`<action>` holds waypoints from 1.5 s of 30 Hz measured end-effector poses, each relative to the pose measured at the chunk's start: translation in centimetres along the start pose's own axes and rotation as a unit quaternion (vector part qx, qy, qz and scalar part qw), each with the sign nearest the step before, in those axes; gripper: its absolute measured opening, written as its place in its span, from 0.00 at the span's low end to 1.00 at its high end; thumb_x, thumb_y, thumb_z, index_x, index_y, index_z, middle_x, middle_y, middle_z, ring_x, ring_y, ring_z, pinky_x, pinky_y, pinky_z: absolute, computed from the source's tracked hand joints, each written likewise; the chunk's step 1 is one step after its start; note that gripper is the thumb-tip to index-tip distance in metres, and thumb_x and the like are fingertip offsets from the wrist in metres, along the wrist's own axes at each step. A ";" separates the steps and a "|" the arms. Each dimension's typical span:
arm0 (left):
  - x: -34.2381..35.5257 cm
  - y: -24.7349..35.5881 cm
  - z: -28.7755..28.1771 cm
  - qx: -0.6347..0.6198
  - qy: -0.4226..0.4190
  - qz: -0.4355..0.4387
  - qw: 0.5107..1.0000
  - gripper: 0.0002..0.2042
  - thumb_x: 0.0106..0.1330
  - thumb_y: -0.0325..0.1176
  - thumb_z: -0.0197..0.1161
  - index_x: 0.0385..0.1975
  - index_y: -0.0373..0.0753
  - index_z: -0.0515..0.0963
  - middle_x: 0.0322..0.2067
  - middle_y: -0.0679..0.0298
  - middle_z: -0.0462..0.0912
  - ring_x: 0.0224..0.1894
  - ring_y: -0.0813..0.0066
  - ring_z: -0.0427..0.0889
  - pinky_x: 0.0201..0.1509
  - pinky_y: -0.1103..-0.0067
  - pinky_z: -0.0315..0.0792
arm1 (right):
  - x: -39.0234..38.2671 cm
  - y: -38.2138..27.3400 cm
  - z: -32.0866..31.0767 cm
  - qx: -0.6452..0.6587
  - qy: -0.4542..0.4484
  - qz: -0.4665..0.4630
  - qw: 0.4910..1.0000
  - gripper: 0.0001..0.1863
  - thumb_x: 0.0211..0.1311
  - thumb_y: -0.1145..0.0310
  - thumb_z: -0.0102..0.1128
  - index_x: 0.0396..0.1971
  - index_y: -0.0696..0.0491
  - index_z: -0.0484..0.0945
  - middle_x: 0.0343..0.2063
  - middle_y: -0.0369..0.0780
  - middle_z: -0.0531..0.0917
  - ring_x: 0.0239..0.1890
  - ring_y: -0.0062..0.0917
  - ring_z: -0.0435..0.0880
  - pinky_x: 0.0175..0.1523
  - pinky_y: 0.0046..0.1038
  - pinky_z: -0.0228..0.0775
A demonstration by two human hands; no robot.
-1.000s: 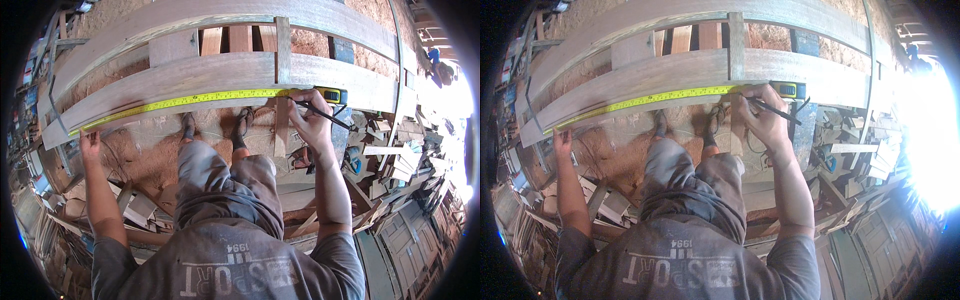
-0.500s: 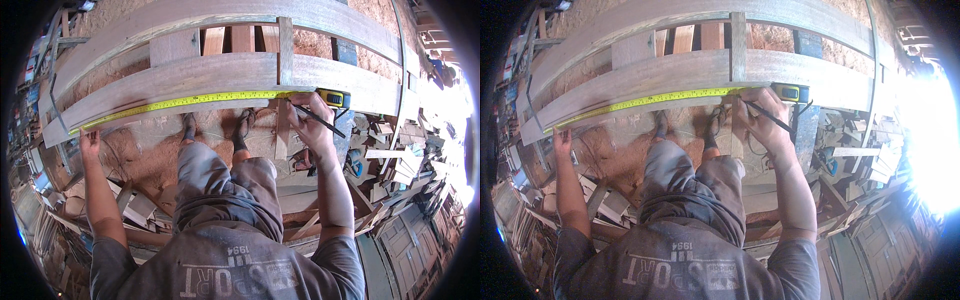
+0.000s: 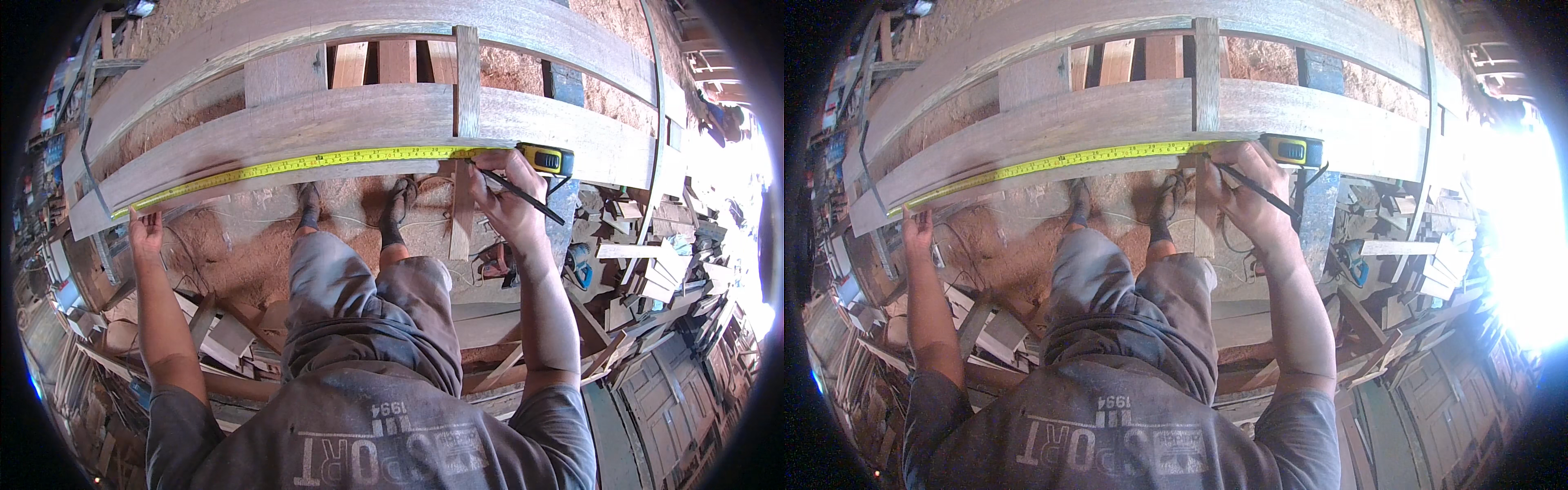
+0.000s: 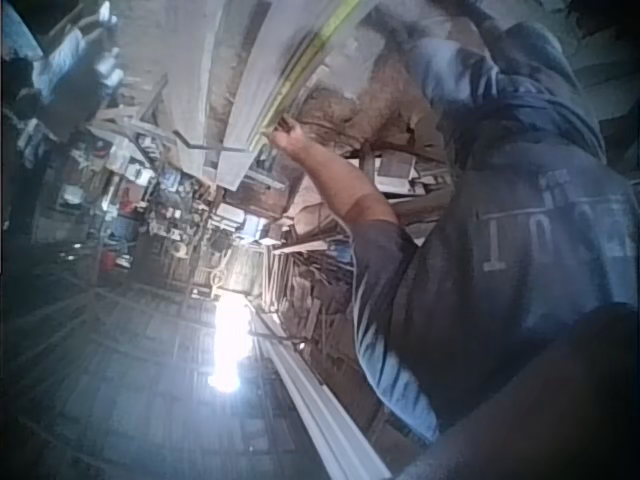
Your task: The person measures and marks a wooden plank using a tape measure, pencil, and square. They then walk to a different area and pick up a bucket and an air compressor.
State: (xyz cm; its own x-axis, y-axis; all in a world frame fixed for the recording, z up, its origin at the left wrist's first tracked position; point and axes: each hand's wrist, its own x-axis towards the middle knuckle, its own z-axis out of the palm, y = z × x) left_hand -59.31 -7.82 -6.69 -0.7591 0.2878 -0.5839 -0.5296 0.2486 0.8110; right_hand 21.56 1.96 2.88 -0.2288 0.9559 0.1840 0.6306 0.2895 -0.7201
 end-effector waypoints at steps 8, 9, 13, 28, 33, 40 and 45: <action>-0.1 0.0 0.0 -0.005 0.003 -0.001 1.000 0.29 0.78 0.51 0.66 0.65 0.33 0.73 0.61 0.57 0.80 0.64 0.62 0.79 0.70 0.64 0.80 | -0.1 0.0 0.1 0.003 0.003 0.002 1.000 0.11 0.60 0.74 0.77 0.37 0.56 0.81 0.37 0.44 0.90 0.41 0.39 0.93 0.45 0.36 0.85; -0.1 0.0 0.0 -0.003 0.002 -0.002 1.000 0.29 0.78 0.51 0.66 0.65 0.33 0.73 0.62 0.57 0.79 0.64 0.62 0.79 0.70 0.64 0.80 | -0.1 0.0 0.0 0.003 -0.001 0.001 1.000 0.11 0.61 0.74 0.77 0.37 0.57 0.81 0.36 0.45 0.90 0.40 0.38 0.93 0.46 0.35 0.85; 0.0 0.1 -0.1 0.001 -0.007 -0.005 1.000 0.29 0.78 0.52 0.66 0.66 0.34 0.73 0.62 0.58 0.79 0.64 0.63 0.79 0.70 0.65 0.80 | -0.1 0.0 0.1 -0.008 -0.001 0.002 1.000 0.11 0.61 0.74 0.77 0.38 0.58 0.82 0.36 0.46 0.90 0.40 0.37 0.93 0.47 0.34 0.85; 2.4 -3.4 -4.4 -0.003 -0.179 0.066 0.982 0.26 0.79 0.50 0.65 0.67 0.38 0.74 0.62 0.55 0.81 0.63 0.59 0.81 0.70 0.61 0.80 | -1.2 1.8 -0.1 0.125 -0.006 0.111 0.986 0.08 0.65 0.73 0.75 0.37 0.57 0.83 0.32 0.34 0.87 0.36 0.13 0.83 0.43 0.20 0.75; -4.5 -5.5 2.1 -0.064 -0.053 0.055 0.995 0.27 0.75 0.54 0.69 0.64 0.42 0.77 0.58 0.62 0.84 0.59 0.62 0.84 0.61 0.62 0.84 | -2.1 -1.7 3.4 0.109 -0.011 0.073 0.991 0.05 0.72 0.79 0.66 0.40 0.57 0.78 0.40 0.37 0.85 0.40 0.18 0.83 0.52 0.24 0.78; -10.4 -2.6 6.2 -0.167 0.023 -0.009 0.986 0.20 0.78 0.46 0.69 0.62 0.46 0.76 0.56 0.60 0.84 0.56 0.60 0.86 0.61 0.54 0.86 | 3.1 -19.0 16.2 0.241 -0.149 0.011 0.959 0.06 0.72 0.77 0.70 0.43 0.56 0.81 0.45 0.42 0.86 0.45 0.23 0.85 0.53 0.27 0.80; -10.7 -3.2 5.7 -0.260 -0.031 -0.011 0.965 0.13 0.79 0.41 0.68 0.51 0.48 0.71 0.49 0.63 0.81 0.53 0.67 0.85 0.51 0.62 0.85 | 8.0 -31.8 29.5 0.247 -0.217 -0.126 0.936 0.12 0.61 0.84 0.71 0.42 0.56 0.83 0.43 0.47 0.88 0.44 0.35 0.90 0.50 0.33 0.82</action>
State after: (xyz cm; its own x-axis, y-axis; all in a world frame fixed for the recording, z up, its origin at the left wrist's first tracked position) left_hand -47.39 -6.44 -3.25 -0.7297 0.3464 -0.5895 -0.6762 -0.2380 0.6972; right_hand -22.19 -1.04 7.52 -0.6710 0.7199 0.1778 0.1205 0.3425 -0.9318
